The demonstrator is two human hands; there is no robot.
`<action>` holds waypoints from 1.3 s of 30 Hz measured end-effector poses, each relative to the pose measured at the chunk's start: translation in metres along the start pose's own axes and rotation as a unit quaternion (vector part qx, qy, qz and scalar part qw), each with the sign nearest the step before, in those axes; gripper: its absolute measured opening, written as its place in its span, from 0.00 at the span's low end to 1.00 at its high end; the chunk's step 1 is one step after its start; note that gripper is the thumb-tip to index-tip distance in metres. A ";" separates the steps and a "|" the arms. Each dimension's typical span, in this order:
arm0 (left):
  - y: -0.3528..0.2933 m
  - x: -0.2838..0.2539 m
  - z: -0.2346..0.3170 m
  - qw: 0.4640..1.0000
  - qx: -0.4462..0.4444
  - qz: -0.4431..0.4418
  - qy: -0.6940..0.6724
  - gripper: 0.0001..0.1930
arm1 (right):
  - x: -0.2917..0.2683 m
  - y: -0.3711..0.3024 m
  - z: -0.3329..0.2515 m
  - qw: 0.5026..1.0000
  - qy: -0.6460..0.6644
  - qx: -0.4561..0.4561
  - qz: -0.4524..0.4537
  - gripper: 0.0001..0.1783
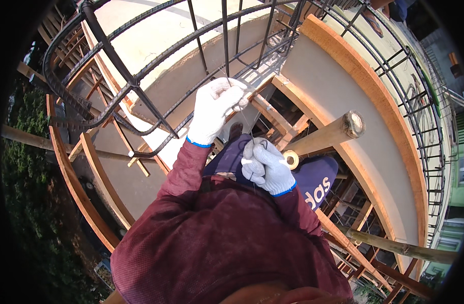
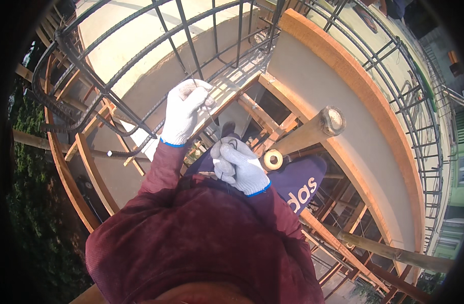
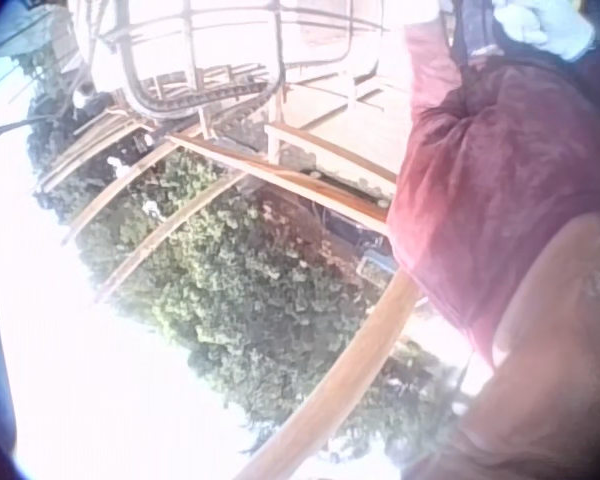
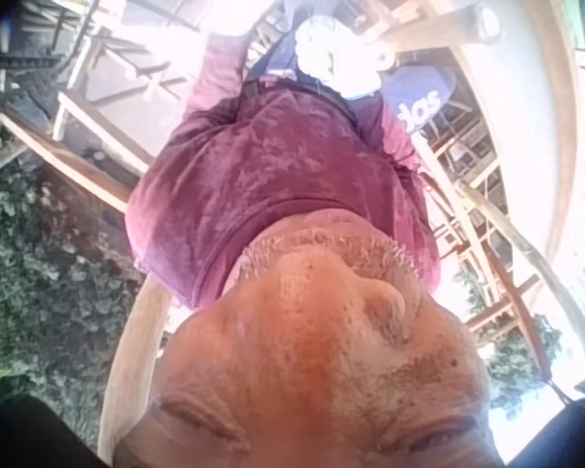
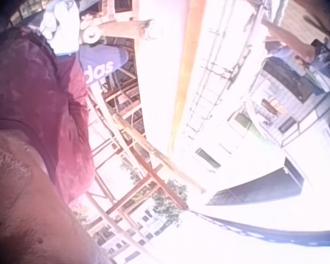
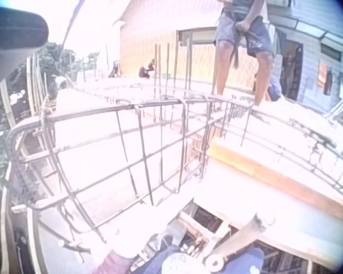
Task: The person ties steel reinforcement bars together on a rooftop construction site using wire and pliers. The worker repeatedly wraps wire around intersecting rebar and twists it to secure the grid.
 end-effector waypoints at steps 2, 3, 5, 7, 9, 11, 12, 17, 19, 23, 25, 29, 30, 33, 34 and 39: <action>0.000 -0.012 0.004 0.982 0.040 0.079 0.167 0.10 | 0.007 0.001 -0.024 0.852 -0.493 -0.159 0.078 0.13; 0.000 -0.016 0.008 0.959 0.060 0.117 0.249 0.10 | 0.016 0.000 -0.035 0.714 -0.660 -0.199 0.122 0.13; 0.001 -0.019 0.010 0.963 0.049 0.134 0.227 0.11 | 0.028 0.010 -0.050 0.525 -0.820 -0.175 0.145 0.11; 0.006 -0.024 0.012 0.972 0.054 0.138 0.182 0.11 | 0.028 0.009 -0.046 0.556 -0.804 -0.145 0.157 0.10; 0.007 -0.024 0.034 0.968 0.105 0.191 0.121 0.13 | 0.008 0.007 -0.038 0.734 -0.637 -0.206 0.113 0.10; 0.008 -0.028 0.036 0.971 0.082 0.190 0.122 0.13 | -0.008 0.010 -0.021 0.904 -0.416 -0.015 0.100 0.11; 0.006 -0.034 0.033 0.959 0.085 0.205 0.179 0.13 | -0.001 0.009 -0.023 0.897 -0.434 -0.021 0.084 0.11; 0.002 -0.045 0.044 0.858 0.153 0.268 0.410 0.12 | 0.017 0.010 -0.034 0.611 -0.772 -0.126 0.123 0.11; 0.008 -0.034 0.042 0.947 0.063 0.214 0.229 0.12 | 0.005 0.010 -0.030 0.660 -0.721 -0.179 0.114 0.11; 0.012 -0.033 0.043 0.971 0.099 0.205 0.077 0.16 | 0.023 0.023 -0.039 0.662 -0.703 -0.258 0.031 0.11; 0.012 -0.041 0.046 0.967 0.099 0.207 0.111 0.18 | 0.041 0.029 -0.050 0.532 -0.776 -0.340 0.008 0.10; 0.012 -0.049 0.036 0.963 0.119 0.233 0.066 0.19 | 0.033 0.061 -0.071 0.644 -0.681 -0.348 0.008 0.10; 0.013 -0.044 0.043 0.959 0.138 0.240 0.059 0.19 | 0.035 0.066 -0.075 0.641 -0.673 -0.369 0.019 0.10; 0.024 -0.041 0.061 0.943 0.134 0.223 0.209 0.20 | 0.048 0.079 -0.087 0.621 -0.668 -0.409 0.035 0.10; 0.026 -0.036 0.067 0.941 0.121 0.222 0.223 0.21 | 0.045 0.086 -0.089 0.645 -0.650 -0.400 0.044 0.10; 0.039 -0.012 0.095 0.954 0.130 0.164 0.214 0.28 | 0.048 0.099 -0.090 0.622 -0.654 -0.426 0.063 0.11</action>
Point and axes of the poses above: each hand's wrist, its own y-axis towards the middle knuckle, its own x-axis out of the palm, z = x × y, the point moved 7 cm from there along y, towards the middle knuckle, and after that the axes turned 8 degrees about y, right-handed, at the moved point
